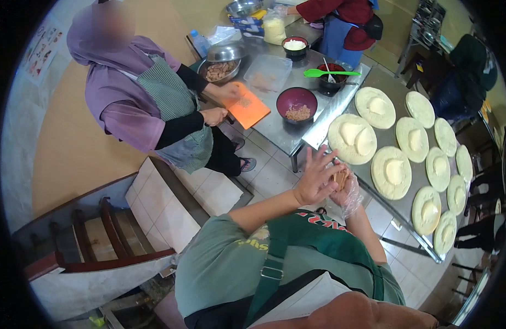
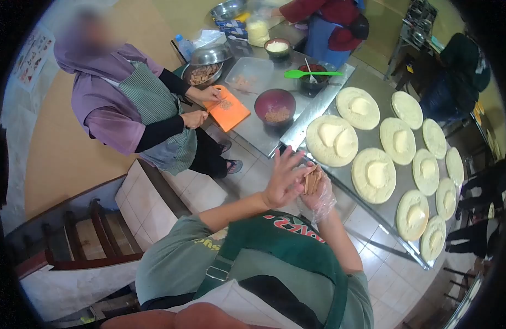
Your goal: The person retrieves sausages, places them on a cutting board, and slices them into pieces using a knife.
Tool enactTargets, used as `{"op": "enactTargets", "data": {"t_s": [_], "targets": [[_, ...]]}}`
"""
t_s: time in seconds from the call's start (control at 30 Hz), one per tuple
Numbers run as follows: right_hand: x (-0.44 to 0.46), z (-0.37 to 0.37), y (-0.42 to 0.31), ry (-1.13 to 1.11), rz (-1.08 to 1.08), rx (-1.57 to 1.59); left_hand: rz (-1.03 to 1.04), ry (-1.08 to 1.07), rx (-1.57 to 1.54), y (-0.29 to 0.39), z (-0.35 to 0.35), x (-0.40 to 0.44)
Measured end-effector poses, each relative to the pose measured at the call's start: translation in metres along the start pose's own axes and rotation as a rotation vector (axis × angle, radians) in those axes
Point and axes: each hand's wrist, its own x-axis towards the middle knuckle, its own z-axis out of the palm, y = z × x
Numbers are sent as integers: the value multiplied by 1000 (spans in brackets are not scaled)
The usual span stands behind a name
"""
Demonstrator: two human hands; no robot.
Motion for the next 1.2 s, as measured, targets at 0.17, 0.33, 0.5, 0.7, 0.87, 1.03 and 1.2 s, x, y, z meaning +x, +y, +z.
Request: {"op": "enactTargets", "data": {"t_s": [0.17, 0.33, 0.5, 0.7, 0.87, 1.03, 1.2], "targets": [[67, 34, -53, 101, 160, -157, -241, 86, 136, -35, -13, 9], [178, 90, -67, -1, 318, -256, -469, 149, 327, -74, -45, -21], [304, 133, -52, 99, 234, -466, -679, 244, 435, -114, -80, -59], [454, 112, -40, 153, 238, -734, -934, 235, 522, -151, -115, -122], [528, 101, -19, 317, 184, -1638, -1160, 78, 566, -158, -123, -217], [569, 140, 22, -136, -262, -1906, -1547, -44, 484, -130, -126, -304], [594, 185, 120, -819, -584, -2205, -1782, -71, 481, -101, -109, -337]]}}
